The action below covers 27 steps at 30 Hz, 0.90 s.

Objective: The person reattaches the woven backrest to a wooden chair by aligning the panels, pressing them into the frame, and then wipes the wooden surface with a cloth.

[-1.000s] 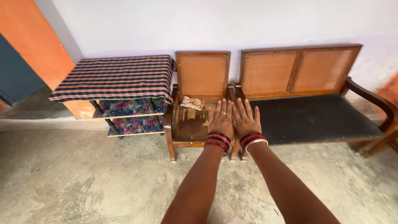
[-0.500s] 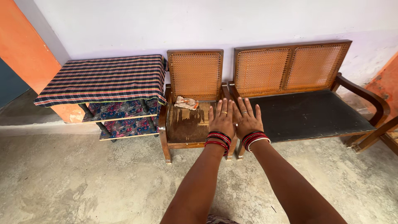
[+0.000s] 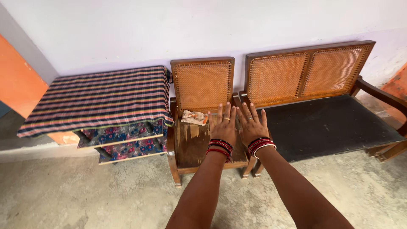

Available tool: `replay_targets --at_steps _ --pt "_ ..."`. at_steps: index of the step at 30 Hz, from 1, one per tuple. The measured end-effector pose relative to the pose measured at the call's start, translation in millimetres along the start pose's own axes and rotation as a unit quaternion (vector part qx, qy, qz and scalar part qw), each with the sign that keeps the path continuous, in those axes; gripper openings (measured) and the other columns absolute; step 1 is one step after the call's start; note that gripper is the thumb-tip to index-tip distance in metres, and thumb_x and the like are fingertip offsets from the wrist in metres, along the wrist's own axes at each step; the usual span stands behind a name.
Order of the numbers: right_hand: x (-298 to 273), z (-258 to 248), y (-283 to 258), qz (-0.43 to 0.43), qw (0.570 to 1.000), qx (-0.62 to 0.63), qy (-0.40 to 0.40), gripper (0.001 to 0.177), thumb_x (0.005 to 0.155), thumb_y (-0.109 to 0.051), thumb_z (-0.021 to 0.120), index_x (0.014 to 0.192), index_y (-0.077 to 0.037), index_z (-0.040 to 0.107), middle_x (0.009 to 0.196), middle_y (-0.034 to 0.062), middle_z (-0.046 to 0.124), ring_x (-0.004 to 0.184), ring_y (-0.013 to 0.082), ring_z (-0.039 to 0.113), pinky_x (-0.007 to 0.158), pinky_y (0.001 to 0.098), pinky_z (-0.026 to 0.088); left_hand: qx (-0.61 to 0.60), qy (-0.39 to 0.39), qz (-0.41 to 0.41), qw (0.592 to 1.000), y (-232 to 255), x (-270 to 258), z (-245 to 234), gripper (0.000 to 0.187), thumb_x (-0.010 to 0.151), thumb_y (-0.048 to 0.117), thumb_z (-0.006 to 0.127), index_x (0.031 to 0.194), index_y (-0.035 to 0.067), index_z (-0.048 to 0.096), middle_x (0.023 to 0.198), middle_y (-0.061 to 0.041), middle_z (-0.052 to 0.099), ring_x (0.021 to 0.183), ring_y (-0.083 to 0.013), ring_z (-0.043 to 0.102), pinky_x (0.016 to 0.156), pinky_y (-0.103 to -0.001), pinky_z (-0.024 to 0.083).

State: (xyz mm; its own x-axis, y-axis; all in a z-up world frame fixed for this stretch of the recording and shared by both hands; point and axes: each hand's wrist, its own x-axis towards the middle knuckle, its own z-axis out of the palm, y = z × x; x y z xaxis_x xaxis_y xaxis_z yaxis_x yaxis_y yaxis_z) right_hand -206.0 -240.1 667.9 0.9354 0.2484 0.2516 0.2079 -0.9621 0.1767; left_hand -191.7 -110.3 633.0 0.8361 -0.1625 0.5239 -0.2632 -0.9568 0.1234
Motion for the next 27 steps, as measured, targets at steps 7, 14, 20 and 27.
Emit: replay_targets --at_steps 7,14,20,27 --pt "76 6 -7 0.023 0.999 0.034 0.015 0.081 0.095 -0.032 0.058 0.163 -0.028 0.014 0.172 0.0016 0.008 0.158 0.0225 0.001 0.125 0.0552 0.002 -0.028 0.005 -0.006 1.0 -59 55 19 0.081 0.093 0.026 0.065 0.162 0.019 0.023 0.172 -0.002 0.012 0.158 -0.0247 0.009 0.125 -0.061 -0.002" --pt "125 31 -9 0.015 0.999 0.037 0.022 0.085 0.094 -0.036 0.058 0.163 -0.026 0.008 0.171 0.0011 0.004 0.157 0.0221 0.0 0.125 0.0552 -0.001 -0.042 -0.009 -0.007 0.999 -77 83 36 0.085 0.092 0.029 0.066 0.163 0.019 0.019 0.172 -0.003 0.011 0.158 -0.0247 0.01 0.125 -0.061 -0.001" --pt "183 52 4 0.0 0.996 0.067 0.054 0.082 0.092 -0.03 0.06 0.162 -0.023 0.019 0.171 0.0044 0.009 0.158 0.0267 0.002 0.125 0.0573 0.002 -0.044 -0.018 -0.02 0.999 -88 131 65 0.079 0.093 0.028 0.063 0.161 0.019 0.023 0.171 -0.005 0.013 0.158 -0.0273 0.01 0.124 -0.063 0.001" --pt "293 75 47 -0.048 0.965 0.201 0.16 0.037 0.099 -0.015 0.049 0.133 -0.023 0.062 0.127 0.0057 0.068 0.099 0.032 0.069 0.083 0.0478 0.057 -0.059 0.095 0.025 0.993 -132 230 118 0.042 0.098 0.014 0.05 0.14 0.016 0.058 0.143 -0.007 0.057 0.127 -0.0268 0.058 0.098 -0.046 0.052"
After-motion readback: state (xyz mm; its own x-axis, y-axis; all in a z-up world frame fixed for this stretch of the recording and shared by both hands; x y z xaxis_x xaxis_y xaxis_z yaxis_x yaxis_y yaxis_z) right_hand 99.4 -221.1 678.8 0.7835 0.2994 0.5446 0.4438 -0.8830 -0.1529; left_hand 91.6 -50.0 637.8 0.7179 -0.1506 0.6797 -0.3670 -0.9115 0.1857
